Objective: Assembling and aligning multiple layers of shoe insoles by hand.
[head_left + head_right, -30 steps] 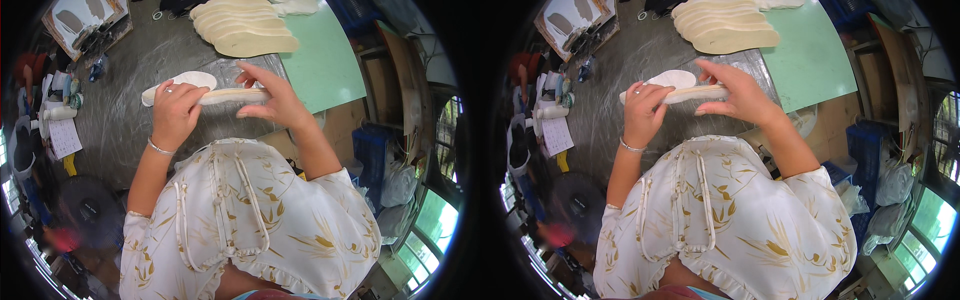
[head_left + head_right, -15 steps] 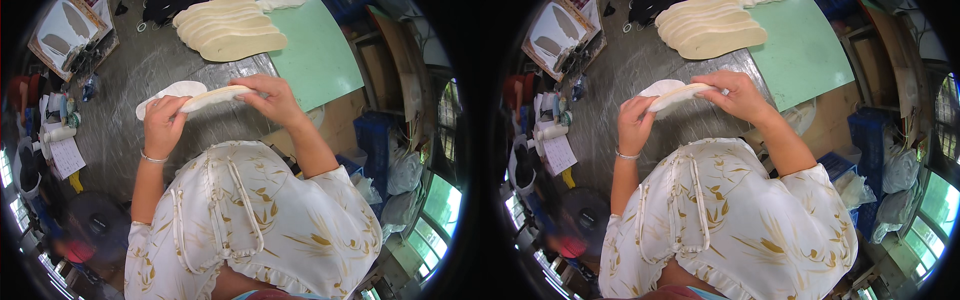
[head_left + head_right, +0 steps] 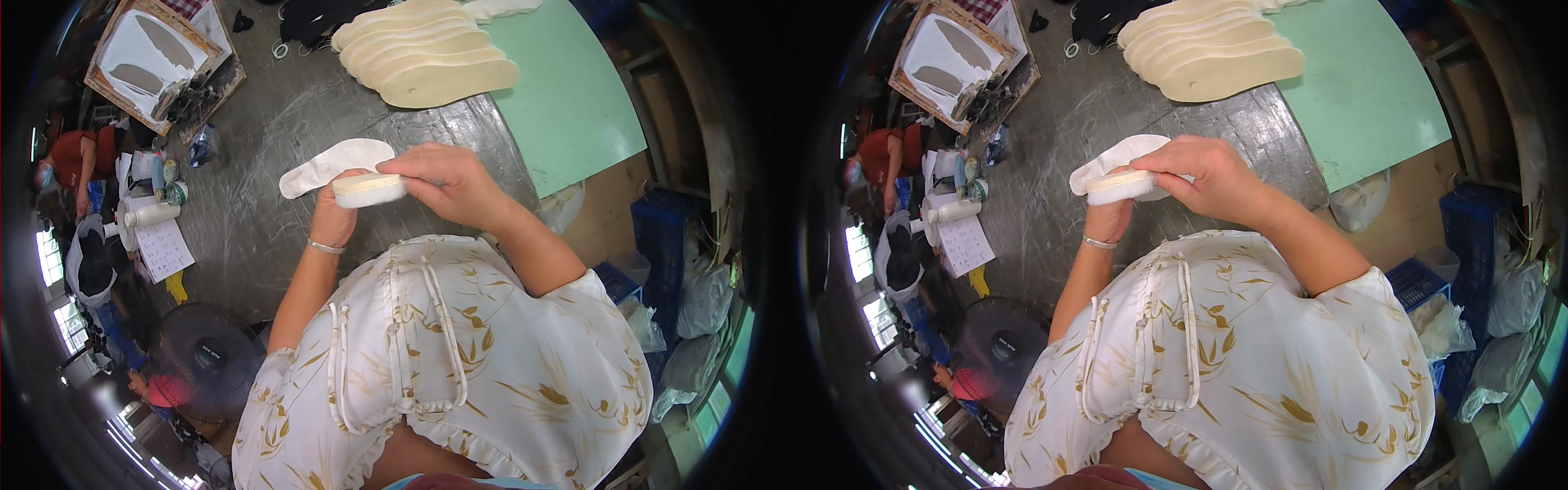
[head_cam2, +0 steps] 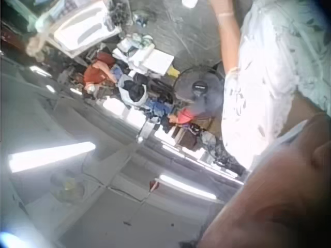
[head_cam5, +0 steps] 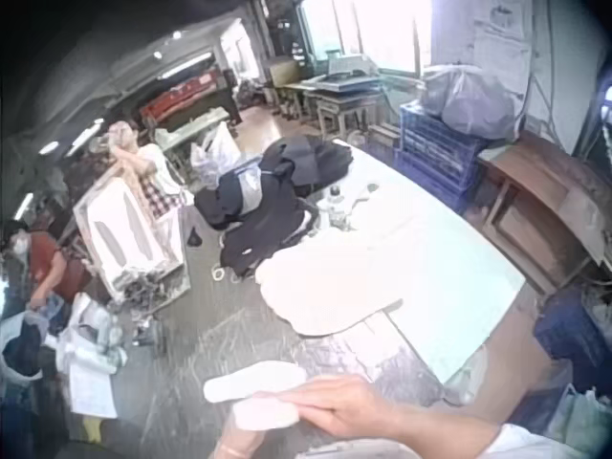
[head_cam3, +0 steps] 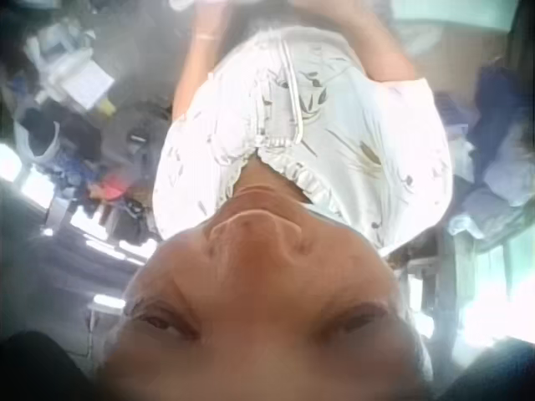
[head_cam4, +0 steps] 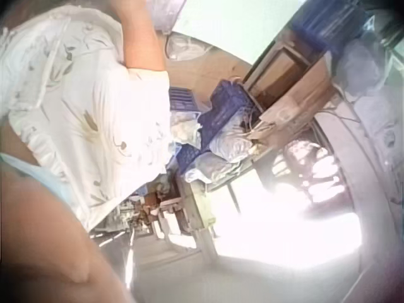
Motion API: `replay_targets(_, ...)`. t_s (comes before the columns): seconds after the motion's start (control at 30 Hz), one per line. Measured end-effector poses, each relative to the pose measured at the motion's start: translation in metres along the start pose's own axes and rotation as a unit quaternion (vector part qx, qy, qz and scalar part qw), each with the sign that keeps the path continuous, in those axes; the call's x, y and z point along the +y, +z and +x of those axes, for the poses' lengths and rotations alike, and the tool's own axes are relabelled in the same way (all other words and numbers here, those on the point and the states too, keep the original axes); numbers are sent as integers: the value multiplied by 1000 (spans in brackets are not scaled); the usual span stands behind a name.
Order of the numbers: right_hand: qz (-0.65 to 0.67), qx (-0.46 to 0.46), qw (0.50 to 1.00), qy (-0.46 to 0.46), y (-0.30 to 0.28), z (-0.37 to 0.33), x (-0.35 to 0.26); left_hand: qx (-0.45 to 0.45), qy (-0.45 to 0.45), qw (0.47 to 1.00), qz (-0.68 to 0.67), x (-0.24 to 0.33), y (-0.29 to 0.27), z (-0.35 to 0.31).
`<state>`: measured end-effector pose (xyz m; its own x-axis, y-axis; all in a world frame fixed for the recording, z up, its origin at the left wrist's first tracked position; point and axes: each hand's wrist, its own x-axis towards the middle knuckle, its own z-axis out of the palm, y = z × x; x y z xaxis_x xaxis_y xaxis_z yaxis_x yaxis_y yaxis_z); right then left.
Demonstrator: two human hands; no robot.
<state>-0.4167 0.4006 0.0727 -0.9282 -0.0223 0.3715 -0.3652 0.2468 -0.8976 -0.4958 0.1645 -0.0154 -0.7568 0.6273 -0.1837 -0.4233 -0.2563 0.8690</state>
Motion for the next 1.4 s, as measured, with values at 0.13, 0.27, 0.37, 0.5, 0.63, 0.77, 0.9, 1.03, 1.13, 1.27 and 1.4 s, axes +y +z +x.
replay_targets(0.13, -41, -7, 999, -26, 7, 3, 5, 71, 1, 995, -69, -13, 16, 0)
replay_targets(0.27, -5, -6, 999, 42, 2, 5, 0, 70, -28, 997, 16, -7, 6, -1)
replay_targets(0.37, 24, 10, 993, 115, -13, 2, 6, 23, -31, 970, 241, 9, 5, 2)
replay_targets(0.5, -11, -41, 969, 241, -40, -15, 35, -24, -85, 930, 357, 30, 24, 14)
replay_targets(0.63, 125, 117, 947, 273, -68, -36, 67, -92, -40, 910, 402, 17, 9, 21)
replay_targets(0.77, 294, 288, 809, 420, -112, -52, 127, 3, -259, 954, 151, -17, -18, 38)
replay_targets(0.9, 243, 336, 785, 461, -122, -51, 159, 74, -223, 970, -68, -42, 4, 69)
replay_targets(1.03, 195, 376, 756, 499, -139, -40, 178, 123, -213, 946, -212, -52, 14, 102)
replay_targets(1.13, 226, 416, 781, 408, -137, -24, 175, 105, -153, 959, -213, -59, 13, 114)
replay_targets(1.27, 39, 280, 887, 365, -109, -14, 177, 127, -118, 984, 32, -63, 14, 116)
replay_targets(1.4, -71, 68, 928, 359, -48, -24, 182, 121, -20, 941, 316, -79, -9, 74)
